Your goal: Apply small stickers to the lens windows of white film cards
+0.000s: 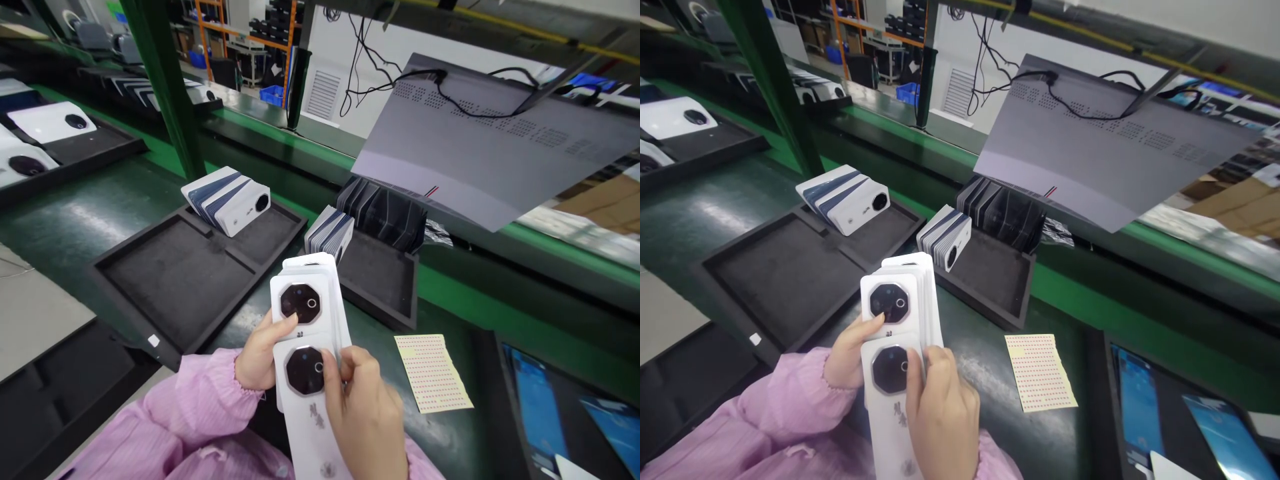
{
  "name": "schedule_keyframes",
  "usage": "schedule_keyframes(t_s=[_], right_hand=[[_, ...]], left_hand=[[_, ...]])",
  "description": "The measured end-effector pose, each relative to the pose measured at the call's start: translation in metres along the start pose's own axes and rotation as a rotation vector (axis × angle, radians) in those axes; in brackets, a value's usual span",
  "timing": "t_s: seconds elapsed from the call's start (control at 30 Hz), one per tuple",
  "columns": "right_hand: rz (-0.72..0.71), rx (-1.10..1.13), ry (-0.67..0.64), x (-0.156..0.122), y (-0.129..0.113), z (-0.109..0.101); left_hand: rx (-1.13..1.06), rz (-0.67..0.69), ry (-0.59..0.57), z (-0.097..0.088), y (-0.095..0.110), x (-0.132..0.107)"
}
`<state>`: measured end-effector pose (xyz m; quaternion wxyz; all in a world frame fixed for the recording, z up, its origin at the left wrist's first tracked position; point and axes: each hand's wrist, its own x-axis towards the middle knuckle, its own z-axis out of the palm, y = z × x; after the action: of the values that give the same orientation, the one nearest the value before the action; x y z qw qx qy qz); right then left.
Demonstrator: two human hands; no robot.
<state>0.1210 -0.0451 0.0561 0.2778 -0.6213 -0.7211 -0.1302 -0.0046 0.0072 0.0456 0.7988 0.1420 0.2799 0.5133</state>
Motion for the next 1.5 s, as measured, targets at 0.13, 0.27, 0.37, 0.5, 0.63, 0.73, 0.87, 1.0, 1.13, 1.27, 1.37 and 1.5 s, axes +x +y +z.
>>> schedule_keyframes(t_s=[0.13,0.27,0.37,0.5,0.63,0.73,0.87,1.0,1.13,1.27,1.37,1.5], right_hand=[[0.007,0.005,-0.016,0.001,-0.001,0.000],[0.057,0.124,-0.071,0.005,0.002,-0.005],[0.154,0.348,-0.191,-0.003,0.010,-0.011],[0.290,0.558,-0.250,-0.036,0.015,-0.012],[0.434,0.614,-0.204,-0.070,0.001,-0.004],[0.578,0.711,-0.201,-0.082,-0.012,0.002],[0.703,0.800,-0.187,-0.086,-0.019,0.004],[0.745,0.805,-0.184,-0.089,-0.020,0.001],[0.733,0.794,-0.176,-0.090,-0.022,-0.001],[0.756,0.816,-0.186,-0.091,-0.024,-0.001],[0.803,0.874,-0.199,-0.091,-0.024,-0.002],[0.838,0.944,-0.198,-0.091,-0.025,-0.002]], left_hand=[[0.065,0.032,-0.063,-0.002,-0.001,0.000],[0.183,0.080,-0.078,-0.003,-0.002,0.000],[0.216,0.107,-0.074,-0.003,-0.001,0.001],[0.255,0.098,-0.113,-0.004,-0.001,0.003],[0.262,0.024,-0.147,-0.005,-0.003,0.006],[0.275,-0.023,-0.168,-0.004,-0.005,0.007],[0.310,-0.030,-0.199,-0.004,-0.009,0.007],[0.343,-0.035,-0.259,-0.005,-0.010,0.006],[0.368,-0.050,-0.315,-0.005,-0.009,0.006],[0.356,-0.053,-0.305,-0.004,-0.009,0.008],[0.347,-0.066,-0.271,-0.003,-0.010,0.008],[0.343,-0.081,-0.243,-0.002,-0.011,0.008]])
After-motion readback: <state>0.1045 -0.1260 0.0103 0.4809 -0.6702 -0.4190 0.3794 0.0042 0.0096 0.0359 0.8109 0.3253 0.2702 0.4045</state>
